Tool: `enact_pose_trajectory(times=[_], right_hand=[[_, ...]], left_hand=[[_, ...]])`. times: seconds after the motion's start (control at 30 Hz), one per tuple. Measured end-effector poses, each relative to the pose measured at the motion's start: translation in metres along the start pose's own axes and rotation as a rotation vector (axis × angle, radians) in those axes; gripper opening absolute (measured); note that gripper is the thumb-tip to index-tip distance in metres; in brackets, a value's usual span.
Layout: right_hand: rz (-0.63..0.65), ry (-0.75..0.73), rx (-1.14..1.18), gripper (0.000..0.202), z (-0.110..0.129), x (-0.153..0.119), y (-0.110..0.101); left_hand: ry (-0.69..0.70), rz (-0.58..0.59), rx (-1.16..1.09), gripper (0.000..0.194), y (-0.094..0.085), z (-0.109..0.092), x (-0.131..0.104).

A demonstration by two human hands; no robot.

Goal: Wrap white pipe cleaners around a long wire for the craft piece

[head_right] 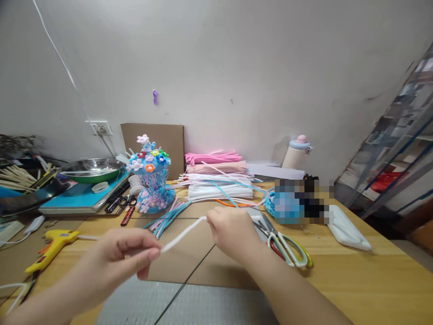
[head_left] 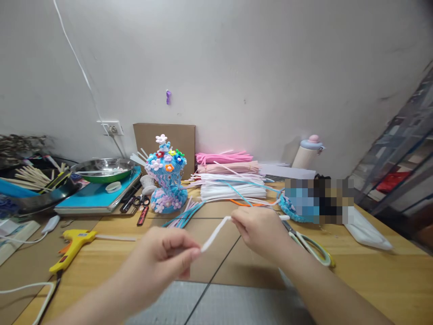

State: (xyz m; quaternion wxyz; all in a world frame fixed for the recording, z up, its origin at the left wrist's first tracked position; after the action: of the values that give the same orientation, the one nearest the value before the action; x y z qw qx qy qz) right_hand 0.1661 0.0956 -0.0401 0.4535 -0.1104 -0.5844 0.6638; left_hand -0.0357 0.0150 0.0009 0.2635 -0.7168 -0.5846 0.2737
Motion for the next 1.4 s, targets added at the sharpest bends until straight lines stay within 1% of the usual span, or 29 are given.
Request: enact_pose_trajectory(times=[0.03, 0.1, 0.17, 0.2, 0.33, 0.4, 0.43, 0.47, 0.53, 0.63, 0.7, 0.8, 0.87, 0.9, 0.97, 1.0, 1.03, 1.07, 1.1, 1.13, 1.17, 1.2, 1.23, 1.27, 1.3, 1.33, 1.37, 1.4], right_hand=[[-0.045, 0.028, 0.022, 0.022, -0.001, 0.0, -0.001], [-0.12, 0.067, 0.139, 0.023, -0.002, 0.001, -0.002], [-0.155, 0.098, 0.316, 0.022, -0.004, 0.002, -0.004], [-0.154, 0.119, 0.42, 0.022, -0.005, 0.002, -0.005], [-0.057, 0.192, 0.94, 0.025, -0.008, 0.003, -0.004], [0.03, 0.233, 1.213, 0.028, -0.006, 0.002, 0.0], [0.089, 0.258, 1.33, 0.03, -0.004, 0.001, 0.003], [0.158, 0.284, 1.427, 0.032, -0.002, 0.0, 0.006], [0.314, 0.309, 1.561, 0.034, 0.003, -0.003, 0.014], [0.521, 0.255, 1.606, 0.031, 0.012, -0.007, 0.023], [0.63, 0.216, 1.609, 0.028, 0.017, -0.01, 0.028], [0.756, 0.222, 1.636, 0.03, 0.021, -0.013, 0.034], [0.809, 0.227, 1.642, 0.032, 0.021, -0.016, 0.037], [0.831, 0.223, 1.634, 0.033, 0.021, -0.016, 0.038], [0.85, 0.221, 1.584, 0.035, 0.019, -0.017, 0.04], [0.855, 0.222, 1.535, 0.036, 0.018, -0.018, 0.04], [0.858, 0.22, 1.479, 0.036, 0.017, -0.018, 0.04], [0.848, 0.216, 1.427, 0.036, 0.016, -0.017, 0.04], [0.829, 0.205, 1.388, 0.036, 0.015, -0.016, 0.038], [0.798, 0.19, 1.37, 0.035, 0.015, -0.014, 0.035], [0.752, 0.173, 1.374, 0.034, 0.014, -0.012, 0.031], [0.677, 0.158, 1.394, 0.033, 0.014, -0.008, 0.027], [0.575, 0.146, 1.414, 0.032, 0.013, -0.005, 0.022], [0.452, 0.14, 1.423, 0.031, 0.011, -0.002, 0.018], [0.309, 0.143, 1.41, 0.03, 0.009, 0.001, 0.014], [0.155, 0.151, 1.372, 0.029, 0.006, 0.003, 0.01], [0.015, 0.158, 1.307, 0.028, 0.004, 0.003, 0.008], [-0.107, 0.158, 1.22, 0.027, 0.002, 0.003, 0.006]], left_hand=[[-0.017, 0.02, -0.028, 0.026, 0.008, 0.002, -0.005], [-0.065, 0.066, -0.07, 0.028, 0.025, 0.01, -0.013], [-0.119, 0.1, -0.106, 0.03, 0.039, 0.022, -0.019], [-0.147, 0.103, -0.129, 0.031, 0.046, 0.029, -0.022], [-0.245, 0.104, -0.271, 0.037, 0.071, 0.061, -0.026], [-0.247, 0.104, -0.324, 0.039, 0.08, 0.076, -0.021], [-0.235, 0.071, -0.33, 0.038, 0.08, 0.084, -0.016], [-0.219, 0.027, -0.321, 0.038, 0.079, 0.091, -0.009], [-0.175, -0.069, -0.265, 0.037, 0.067, 0.101, 0.006], [-0.096, -0.181, -0.196, 0.035, 0.036, 0.104, 0.03], [-0.049, -0.219, -0.175, 0.03, 0.013, 0.098, 0.042], [0.011, -0.249, -0.15, 0.024, -0.012, 0.081, 0.05], [0.106, -0.295, -0.09, 0.021, -0.024, 0.064, 0.048], [0.184, -0.334, -0.041, 0.018, -0.029, 0.054, 0.044], [0.382, -0.429, 0.063, 0.009, -0.038, 0.032, 0.035], [0.481, -0.451, 0.112, 0.004, -0.041, 0.022, 0.029], [0.572, -0.441, 0.147, 0.004, -0.042, 0.013, 0.024], [0.648, -0.411, 0.156, 0.008, -0.043, 0.007, 0.02], [0.691, -0.375, 0.132, 0.01, -0.043, 0.004, 0.017], [0.702, -0.367, 0.075, 0.011, -0.044, 0.004, 0.016], [0.672, -0.402, -0.012, 0.011, -0.045, 0.009, 0.018], [0.592, -0.49, -0.119, 0.014, -0.046, 0.019, 0.021], [0.462, -0.616, -0.23, 0.02, -0.046, 0.033, 0.025], [0.298, -0.746, -0.333, 0.025, -0.042, 0.05, 0.03], [0.099, -0.858, -0.418, 0.027, -0.036, 0.068, 0.033], [-0.101, -0.901, -0.472, 0.027, -0.024, 0.084, 0.036], [-0.178, -0.891, -0.476, 0.027, -0.011, 0.095, 0.038], [-0.215, -0.875, -0.471, 0.027, 0.004, 0.102, 0.038]])
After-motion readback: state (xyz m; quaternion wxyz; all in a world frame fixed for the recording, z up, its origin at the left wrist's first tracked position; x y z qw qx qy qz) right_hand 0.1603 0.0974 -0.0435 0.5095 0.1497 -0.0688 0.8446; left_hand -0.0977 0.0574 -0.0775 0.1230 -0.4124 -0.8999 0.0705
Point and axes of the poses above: each hand's wrist, its own x-axis towards the middle knuckle, its own y-axis out of the palm, z = x × y, the point moved 3 cm from there along x, towards the middle knuckle, and after that the axes turned 14 degrees about x, right-handed, at the moved point
